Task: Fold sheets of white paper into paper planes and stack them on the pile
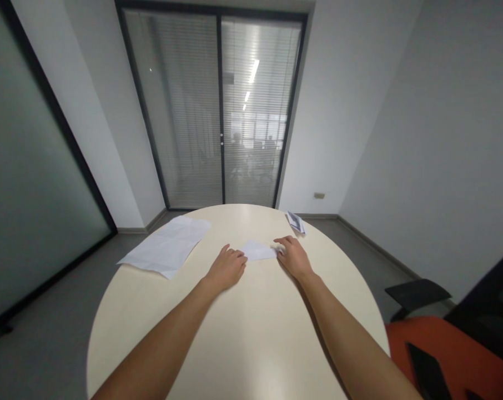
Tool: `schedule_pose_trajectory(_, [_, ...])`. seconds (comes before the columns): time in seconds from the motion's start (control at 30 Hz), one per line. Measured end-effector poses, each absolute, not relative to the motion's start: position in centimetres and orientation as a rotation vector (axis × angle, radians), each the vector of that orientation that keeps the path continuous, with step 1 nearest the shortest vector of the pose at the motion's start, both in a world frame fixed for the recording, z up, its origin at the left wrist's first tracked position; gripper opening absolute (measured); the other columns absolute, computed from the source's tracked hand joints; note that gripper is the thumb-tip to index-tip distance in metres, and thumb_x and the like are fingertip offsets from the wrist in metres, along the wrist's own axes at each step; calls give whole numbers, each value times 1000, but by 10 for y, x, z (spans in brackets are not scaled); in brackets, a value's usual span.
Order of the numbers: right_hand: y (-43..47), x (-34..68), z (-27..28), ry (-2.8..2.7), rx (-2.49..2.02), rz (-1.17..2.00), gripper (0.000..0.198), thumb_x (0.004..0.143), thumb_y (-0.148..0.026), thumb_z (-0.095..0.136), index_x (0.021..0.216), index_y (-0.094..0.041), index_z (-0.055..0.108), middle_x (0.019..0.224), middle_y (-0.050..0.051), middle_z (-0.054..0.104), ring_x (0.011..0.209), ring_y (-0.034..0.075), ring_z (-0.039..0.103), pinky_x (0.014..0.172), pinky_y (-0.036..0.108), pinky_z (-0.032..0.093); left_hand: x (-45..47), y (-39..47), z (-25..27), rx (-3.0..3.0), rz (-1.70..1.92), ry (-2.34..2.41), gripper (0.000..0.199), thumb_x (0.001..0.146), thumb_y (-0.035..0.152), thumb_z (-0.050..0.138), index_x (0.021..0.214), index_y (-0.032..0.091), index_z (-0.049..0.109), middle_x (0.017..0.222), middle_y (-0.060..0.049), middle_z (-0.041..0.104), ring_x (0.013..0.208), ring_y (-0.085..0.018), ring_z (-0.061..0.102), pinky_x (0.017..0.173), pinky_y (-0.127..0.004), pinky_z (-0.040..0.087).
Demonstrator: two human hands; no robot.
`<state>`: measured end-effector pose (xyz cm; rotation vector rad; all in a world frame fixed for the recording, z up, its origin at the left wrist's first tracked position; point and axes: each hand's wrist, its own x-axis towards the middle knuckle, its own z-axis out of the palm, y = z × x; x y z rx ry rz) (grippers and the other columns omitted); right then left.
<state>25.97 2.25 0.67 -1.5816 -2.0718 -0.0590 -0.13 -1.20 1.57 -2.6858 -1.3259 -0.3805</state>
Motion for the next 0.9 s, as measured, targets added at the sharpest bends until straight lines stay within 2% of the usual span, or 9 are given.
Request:
schedule_pose_trajectory(0.13, [14, 243, 7, -2321, -1254, -4, 32, 91, -20, 55, 118, -22, 71, 126, 11, 65, 116, 25, 58, 104, 41, 43, 0, -13, 14, -2673, -396, -1273, 28, 99, 29, 47, 115, 22, 68, 116, -9, 68, 109, -25, 61, 109, -48, 33])
schedule_pose_trajectory(0.27, [6, 227, 4, -2536, -974, 210, 43, 99, -36, 46, 136, -19, 61, 144, 12, 55, 135, 26, 48, 116, 44, 35, 0, -13, 15, -2651, -423, -1249, 28, 100, 29, 47, 118, 22, 68, 114, -9, 68, 104, -25, 61, 104, -45, 37])
schedule_pose_trajectory(0.43, [7, 232, 1, -2552, -1177, 329, 60, 100, -50, 43, 149, -15, 46, 156, 14, 37, 147, 31, 31, 121, 49, 25, -1, -13, 15, -2674, -468, -1269, 27, 99, 28, 49, 115, 22, 70, 113, -9, 69, 103, -24, 62, 98, -41, 43])
schedule_pose_trajectory(0.53, [10, 238, -3, -2515, -1279, 345, 65, 99, -53, 43, 151, -15, 41, 158, 14, 33, 149, 32, 26, 122, 49, 22, -2, -11, 14, -2683, -501, -1308, 26, 98, 27, 51, 115, 23, 71, 113, -8, 69, 103, -23, 62, 96, -39, 44])
schedule_pose_trajectory(0.73, [17, 247, -11, -2459, -1422, 317, 63, 101, -51, 39, 152, -14, 40, 159, 15, 31, 149, 32, 24, 121, 51, 22, -3, -4, 10, -2679, -517, -1402, 23, 97, 25, 55, 112, 25, 73, 116, -5, 70, 106, -22, 62, 97, -38, 44])
schedule_pose_trajectory(0.9, [16, 248, -8, -2435, -1428, 285, 61, 100, -46, 41, 150, -11, 43, 157, 17, 35, 148, 31, 29, 121, 48, 24, -4, 0, 7, -2649, -513, -1452, 23, 97, 27, 55, 113, 27, 73, 118, -4, 71, 103, -22, 62, 94, -37, 46])
